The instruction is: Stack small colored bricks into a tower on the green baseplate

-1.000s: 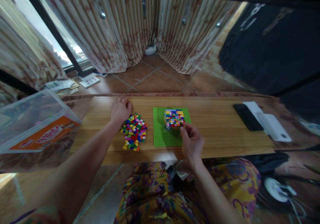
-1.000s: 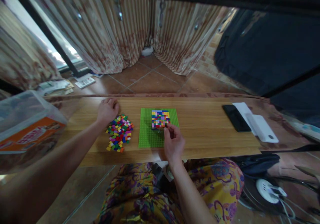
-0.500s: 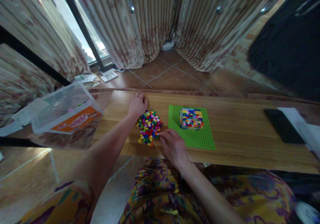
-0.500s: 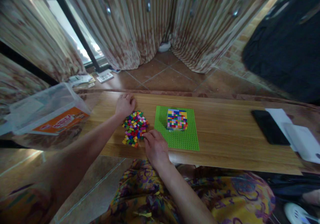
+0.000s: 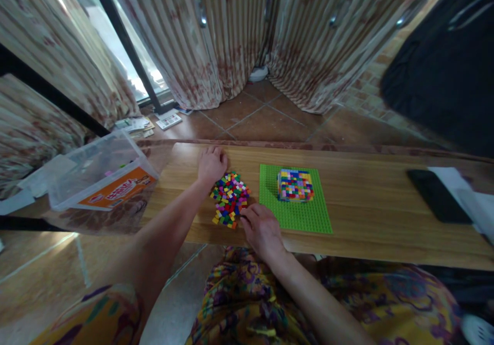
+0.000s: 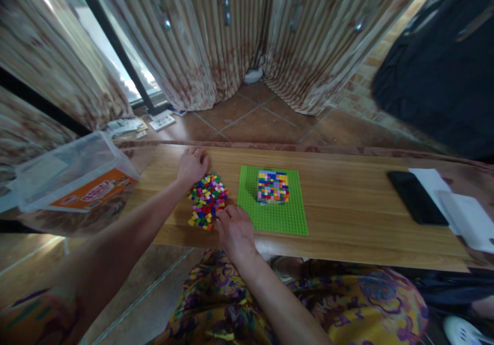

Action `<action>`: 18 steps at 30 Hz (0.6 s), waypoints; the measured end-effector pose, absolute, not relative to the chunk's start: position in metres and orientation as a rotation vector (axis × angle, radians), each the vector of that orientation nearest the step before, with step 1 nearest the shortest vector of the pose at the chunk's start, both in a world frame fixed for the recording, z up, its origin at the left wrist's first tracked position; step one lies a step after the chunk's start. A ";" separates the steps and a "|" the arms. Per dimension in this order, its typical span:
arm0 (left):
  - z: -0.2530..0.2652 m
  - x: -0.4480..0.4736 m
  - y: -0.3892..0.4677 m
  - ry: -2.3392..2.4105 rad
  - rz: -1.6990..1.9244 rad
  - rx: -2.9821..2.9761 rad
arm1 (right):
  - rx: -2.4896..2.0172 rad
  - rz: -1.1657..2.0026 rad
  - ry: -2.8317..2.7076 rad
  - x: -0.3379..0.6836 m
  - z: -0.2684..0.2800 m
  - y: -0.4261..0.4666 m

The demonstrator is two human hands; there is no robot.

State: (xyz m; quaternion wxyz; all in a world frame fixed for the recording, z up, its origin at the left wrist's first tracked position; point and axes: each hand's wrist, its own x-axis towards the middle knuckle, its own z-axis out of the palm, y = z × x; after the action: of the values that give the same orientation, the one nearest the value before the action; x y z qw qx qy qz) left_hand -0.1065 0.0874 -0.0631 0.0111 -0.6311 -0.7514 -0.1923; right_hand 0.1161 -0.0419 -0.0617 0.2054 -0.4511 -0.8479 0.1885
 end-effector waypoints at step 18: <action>-0.067 -0.116 0.091 -2.252 -0.597 -1.980 | -1.325 0.441 -2.418 0.109 -0.067 -0.032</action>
State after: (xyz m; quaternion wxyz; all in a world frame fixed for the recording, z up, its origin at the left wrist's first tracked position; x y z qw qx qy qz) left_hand -0.1157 0.0908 -0.0669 0.0419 -0.6470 -0.7359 -0.1952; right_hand 0.1093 -0.0316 -0.0669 0.1736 -0.4672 -0.8529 0.1554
